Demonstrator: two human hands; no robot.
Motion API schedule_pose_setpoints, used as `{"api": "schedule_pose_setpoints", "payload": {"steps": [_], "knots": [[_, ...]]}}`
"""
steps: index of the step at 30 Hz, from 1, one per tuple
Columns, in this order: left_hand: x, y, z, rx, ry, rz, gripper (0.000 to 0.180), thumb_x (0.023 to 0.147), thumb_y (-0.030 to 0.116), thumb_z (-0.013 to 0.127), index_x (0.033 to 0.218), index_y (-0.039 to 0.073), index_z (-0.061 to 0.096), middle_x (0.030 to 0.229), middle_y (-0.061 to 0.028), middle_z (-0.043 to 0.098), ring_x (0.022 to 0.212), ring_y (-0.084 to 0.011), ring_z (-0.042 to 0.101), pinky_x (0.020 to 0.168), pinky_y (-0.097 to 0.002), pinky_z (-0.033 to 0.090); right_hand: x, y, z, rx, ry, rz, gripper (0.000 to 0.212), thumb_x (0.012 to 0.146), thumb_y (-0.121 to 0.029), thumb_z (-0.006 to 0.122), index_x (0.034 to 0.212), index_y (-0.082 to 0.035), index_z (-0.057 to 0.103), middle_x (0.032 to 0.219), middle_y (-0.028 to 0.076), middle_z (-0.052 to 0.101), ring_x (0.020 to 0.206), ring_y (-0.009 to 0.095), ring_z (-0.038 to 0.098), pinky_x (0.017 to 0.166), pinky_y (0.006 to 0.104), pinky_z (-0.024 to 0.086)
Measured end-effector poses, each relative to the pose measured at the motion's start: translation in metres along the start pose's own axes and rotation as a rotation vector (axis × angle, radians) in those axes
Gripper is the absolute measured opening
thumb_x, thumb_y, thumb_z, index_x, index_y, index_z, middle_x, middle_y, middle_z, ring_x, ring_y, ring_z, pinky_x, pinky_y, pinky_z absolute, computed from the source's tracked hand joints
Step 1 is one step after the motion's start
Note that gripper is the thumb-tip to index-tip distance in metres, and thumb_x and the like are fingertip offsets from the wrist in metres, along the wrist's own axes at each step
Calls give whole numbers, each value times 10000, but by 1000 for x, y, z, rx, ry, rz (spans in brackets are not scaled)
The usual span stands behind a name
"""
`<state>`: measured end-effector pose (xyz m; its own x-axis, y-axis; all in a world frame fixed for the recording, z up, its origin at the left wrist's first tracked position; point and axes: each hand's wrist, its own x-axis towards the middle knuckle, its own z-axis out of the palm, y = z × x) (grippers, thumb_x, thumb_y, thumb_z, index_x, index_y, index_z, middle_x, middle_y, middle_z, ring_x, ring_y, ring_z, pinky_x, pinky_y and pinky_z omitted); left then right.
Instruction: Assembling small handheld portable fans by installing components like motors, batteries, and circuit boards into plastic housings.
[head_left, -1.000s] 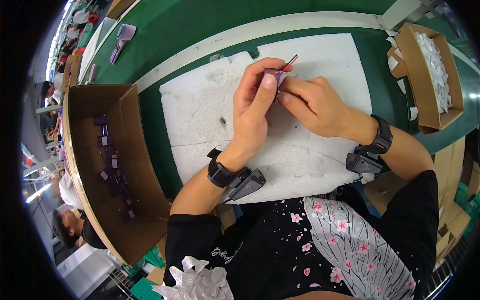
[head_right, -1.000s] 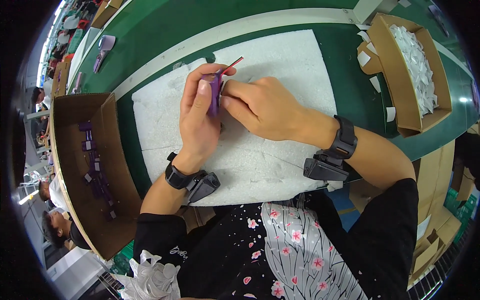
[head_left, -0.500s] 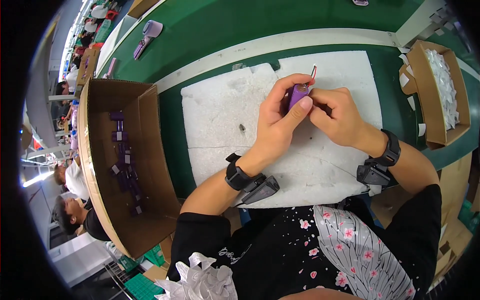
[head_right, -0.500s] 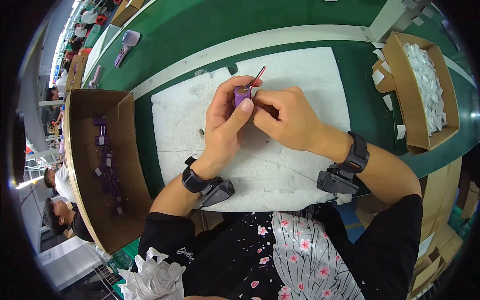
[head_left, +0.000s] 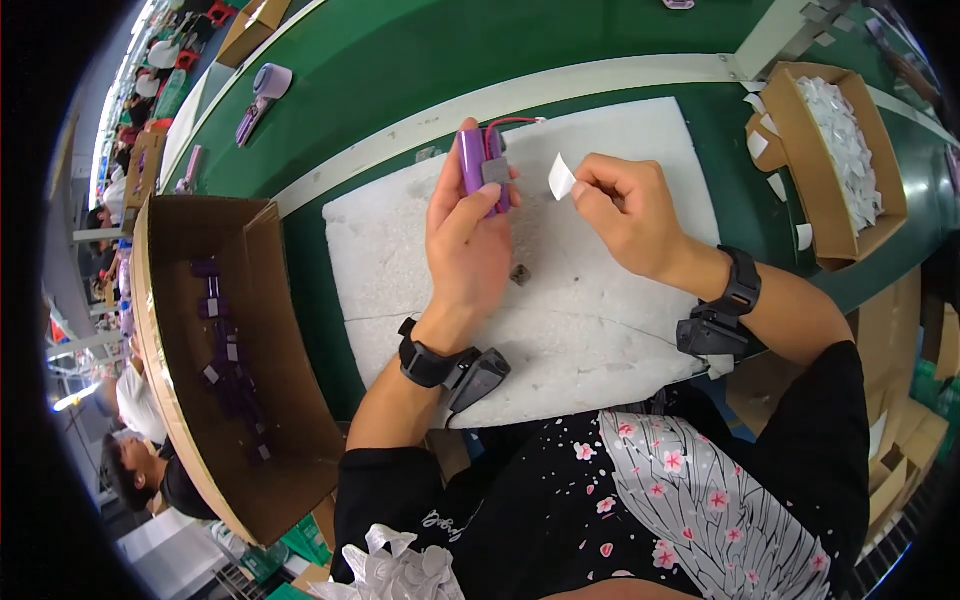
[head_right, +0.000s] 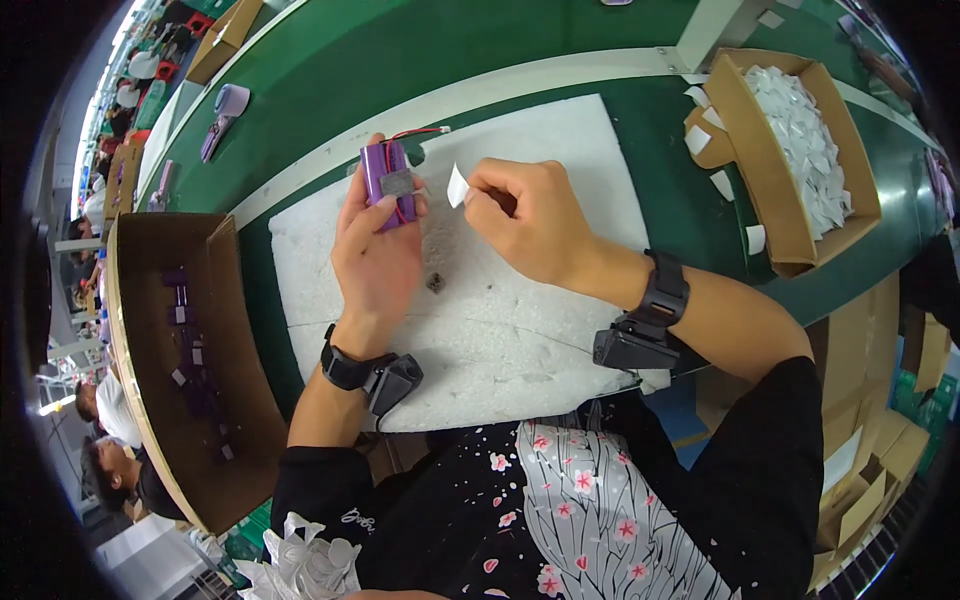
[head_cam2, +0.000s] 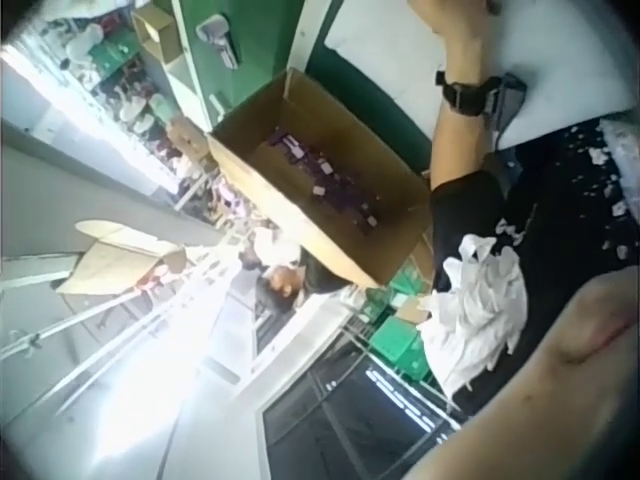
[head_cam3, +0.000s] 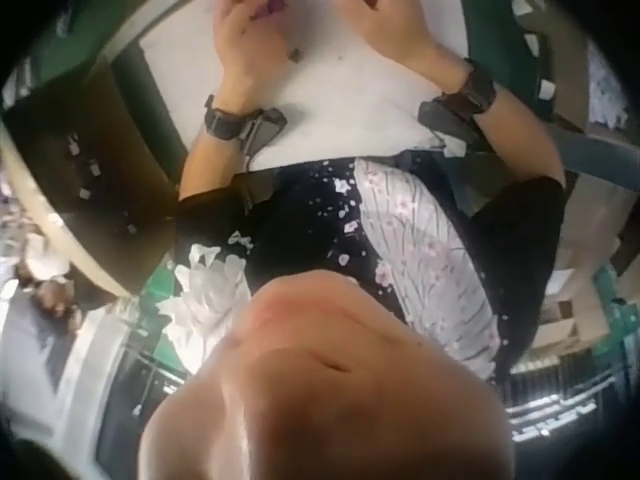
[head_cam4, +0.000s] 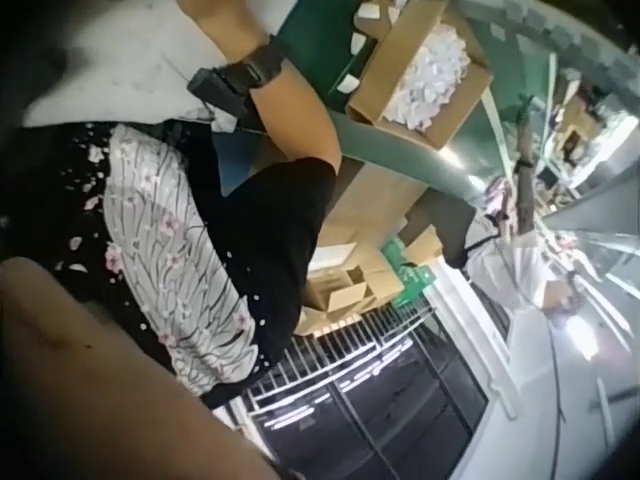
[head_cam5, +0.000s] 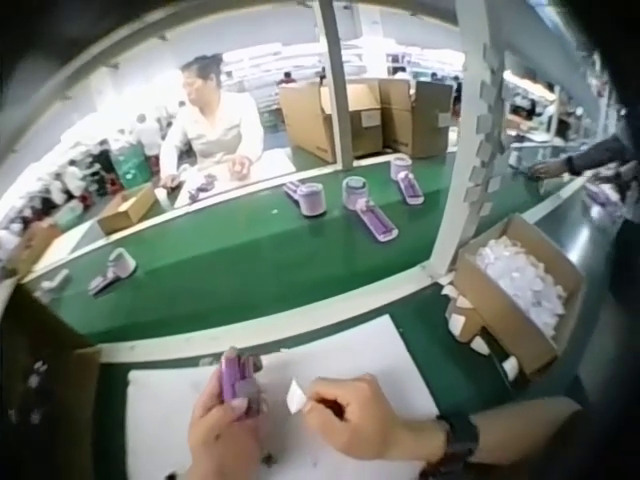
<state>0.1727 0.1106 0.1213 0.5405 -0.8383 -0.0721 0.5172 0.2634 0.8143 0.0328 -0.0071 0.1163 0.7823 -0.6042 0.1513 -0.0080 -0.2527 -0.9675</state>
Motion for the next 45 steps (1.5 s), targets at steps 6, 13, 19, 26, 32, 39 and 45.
{"api": "schedule_pose_setpoints", "payload": {"steps": [6,13,19,26,32,39,45], "knots": [[4,-1,3,60,23,-12,521,939,75,467,1441,-10,353,1257,-151,543,1015,-220,585,841,-327,471,16,-42,-62,-411,234,-233,179,881,-128,569,765,8,560,592,36,456,550,84,412,499,262,331],[2,-5,-1,-12,-101,-78,492,924,45,442,1406,-33,383,1290,-199,525,1016,-253,610,845,-329,487,8,-60,-165,-1188,717,141,236,886,-221,560,832,1,621,637,147,554,588,183,559,565,334,425],[-2,-6,-2,60,-173,-106,422,919,28,414,1338,-27,428,1242,-195,550,1041,-253,603,848,-321,497,14,-40,-53,-495,90,-224,265,835,-129,704,1076,-28,662,880,66,676,739,152,611,695,254,500],[-1,-9,3,174,-166,-87,414,922,1,392,1332,-26,443,1226,-192,562,1021,-249,617,855,-340,506,6,7,-32,-210,-14,-224,274,814,-47,717,1079,-8,663,930,84,684,777,149,639,683,244,514],[1,-6,3,230,-185,-91,420,921,-6,387,1336,-28,446,1212,-190,573,1000,-252,630,854,-342,508,7,15,-38,-199,19,-276,207,821,-16,699,1025,6,681,926,92,690,763,150,642,673,242,512],[1,-6,7,225,-202,-112,425,919,-5,388,1336,-34,462,1190,-197,590,995,-254,634,837,-336,513,7,14,-40,-280,49,-294,140,831,0,683,969,21,684,912,96,688,735,146,642,658,241,509],[0,-6,7,258,-200,-117,424,922,0,390,1338,-34,463,1180,-196,592,985,-244,635,828,-333,515,6,13,-39,-299,61,-303,101,842,4,669,941,26,662,896,99,681,731,153,643,659,251,516]]}}
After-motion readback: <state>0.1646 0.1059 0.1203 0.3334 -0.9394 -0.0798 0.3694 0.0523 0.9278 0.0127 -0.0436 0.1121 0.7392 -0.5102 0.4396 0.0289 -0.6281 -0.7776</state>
